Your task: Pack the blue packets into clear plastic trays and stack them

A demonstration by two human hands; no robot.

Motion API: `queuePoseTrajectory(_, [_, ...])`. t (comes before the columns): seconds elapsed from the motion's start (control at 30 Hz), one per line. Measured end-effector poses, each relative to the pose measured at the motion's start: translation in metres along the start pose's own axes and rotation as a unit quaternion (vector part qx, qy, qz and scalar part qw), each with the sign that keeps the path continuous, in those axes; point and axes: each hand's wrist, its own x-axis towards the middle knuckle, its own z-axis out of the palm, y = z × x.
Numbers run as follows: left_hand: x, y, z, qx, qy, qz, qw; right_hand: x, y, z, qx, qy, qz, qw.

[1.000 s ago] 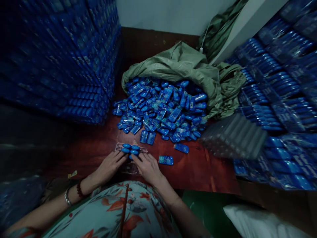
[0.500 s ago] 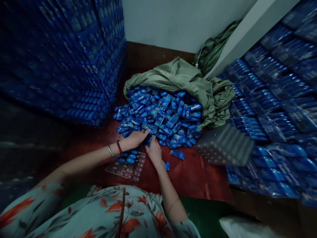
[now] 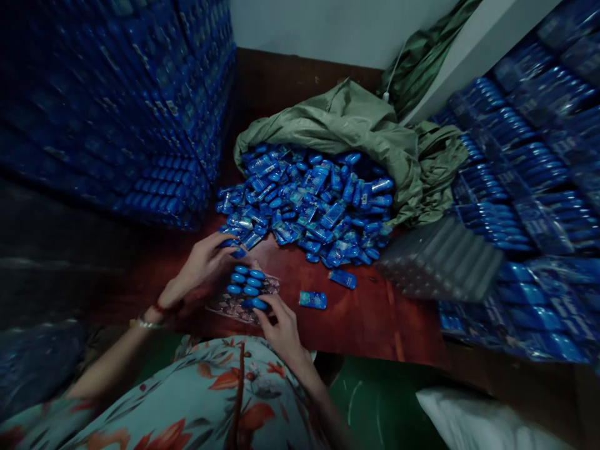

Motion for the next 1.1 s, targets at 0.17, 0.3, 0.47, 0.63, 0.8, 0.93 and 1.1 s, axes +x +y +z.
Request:
queuePoseTrajectory(0.17, [-0.076, 0.011, -0.027, -0.010, 0.067, -0.074, 0.995, 0.010, 0.013, 0.004, -0.129, -0.016, -0.142, 0.981])
queuePoseTrajectory(0.3, [-0.111, 0.016, 0.004, -0.007, 0.055, -0.074, 0.996, 0.017, 0.012, -0.005, -0.212, -0.097, -0.165, 0.958])
queuePoseTrajectory(0.47, [-0.113, 0.001, 0.044, 0.101, 0.047, 0.067, 0.992, 0.024, -0.001, -0.014, -0.369, -0.174, -0.180, 0.895])
queuePoseTrajectory(0.63, [-0.104, -0.014, 0.041, 0.184, 0.000, 0.139, 0.973, 0.038, -0.026, -0.014, -0.461, -0.235, -0.169, 0.839])
queuePoseTrajectory(0.8, [-0.097, -0.002, 0.042, 0.256, -0.078, 0.153, 0.951, 0.056, -0.048, -0.003, -0.485, -0.288, -0.176, 0.807])
queuePoseTrajectory(0.93, [-0.092, 0.007, 0.054, 0.306, -0.116, 0.139, 0.935, 0.061, -0.043, 0.003, -0.473, -0.269, -0.174, 0.820])
queuePoseTrajectory(1.1, [-0.093, 0.001, 0.054, 0.314, -0.069, 0.174, 0.931, 0.039, -0.020, -0.003, -0.408, -0.148, -0.195, 0.880])
